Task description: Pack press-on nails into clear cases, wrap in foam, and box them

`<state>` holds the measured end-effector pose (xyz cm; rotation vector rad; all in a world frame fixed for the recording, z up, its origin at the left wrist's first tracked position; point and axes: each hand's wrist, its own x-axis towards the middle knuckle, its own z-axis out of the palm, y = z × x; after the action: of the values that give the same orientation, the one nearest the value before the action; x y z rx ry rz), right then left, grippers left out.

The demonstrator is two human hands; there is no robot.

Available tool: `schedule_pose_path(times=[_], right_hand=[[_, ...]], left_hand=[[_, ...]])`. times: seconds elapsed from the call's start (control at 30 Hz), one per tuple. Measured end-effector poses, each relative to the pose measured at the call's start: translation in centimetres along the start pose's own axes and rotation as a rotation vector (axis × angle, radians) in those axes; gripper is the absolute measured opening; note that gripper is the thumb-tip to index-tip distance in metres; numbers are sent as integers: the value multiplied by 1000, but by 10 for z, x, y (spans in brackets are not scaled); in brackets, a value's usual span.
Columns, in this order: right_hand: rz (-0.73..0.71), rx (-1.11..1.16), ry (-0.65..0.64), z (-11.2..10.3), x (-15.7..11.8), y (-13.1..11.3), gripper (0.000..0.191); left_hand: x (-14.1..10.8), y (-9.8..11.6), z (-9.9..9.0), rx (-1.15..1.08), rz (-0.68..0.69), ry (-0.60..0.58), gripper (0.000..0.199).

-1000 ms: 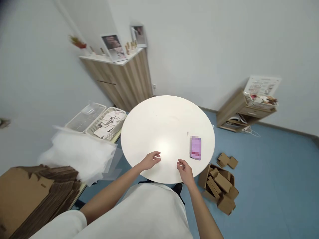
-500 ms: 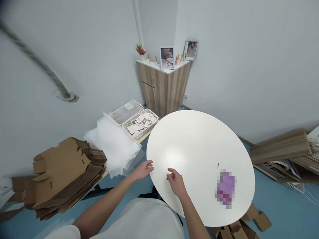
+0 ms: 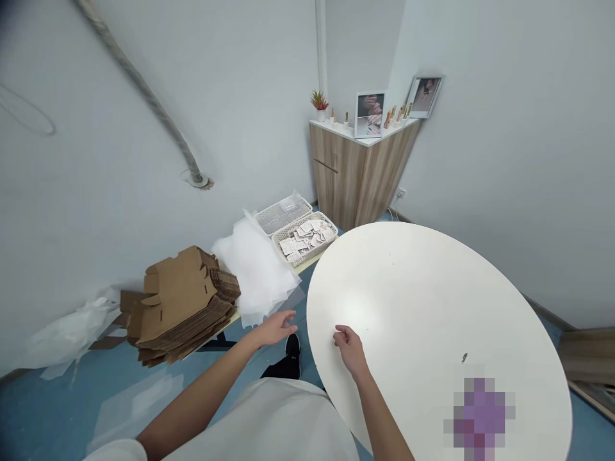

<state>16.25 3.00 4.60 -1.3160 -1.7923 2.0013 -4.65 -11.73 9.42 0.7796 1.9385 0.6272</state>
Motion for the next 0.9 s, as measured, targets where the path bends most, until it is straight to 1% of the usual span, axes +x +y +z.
schedule_pose_path(times=[0.1,0.17,0.23,0.37,0.47,0.57,0.67,0.8,0.9], right_hand=[[-13,3,-8,12,18,-12,43],[-38,-14,-22,27,32,-23,44],[-70,-24,-36,46,46,-37,44],[-129,-30,-57,88,69,-67,41],[-142,-32,-35,115,82,-83,40],[-132,-39,-15,131,93,-92,40],[-117,-85,-11,135,107,-101,38],[-148,-151,40,134,136,-120,36],[-146,-166,67,134,168,-136,38]], left_hand=[[12,-5,-21,-18,54,101,62],[19,-9,-40,-27,103,179,57],[26,-15,-61,-35,144,232,52],[39,-32,-105,-48,183,288,46],[51,-45,-128,-82,192,301,45],[64,-53,-141,-144,196,250,46],[79,-51,-146,-214,198,207,48],[100,-39,-153,-364,148,176,48],[122,-26,-162,-462,79,161,50]])
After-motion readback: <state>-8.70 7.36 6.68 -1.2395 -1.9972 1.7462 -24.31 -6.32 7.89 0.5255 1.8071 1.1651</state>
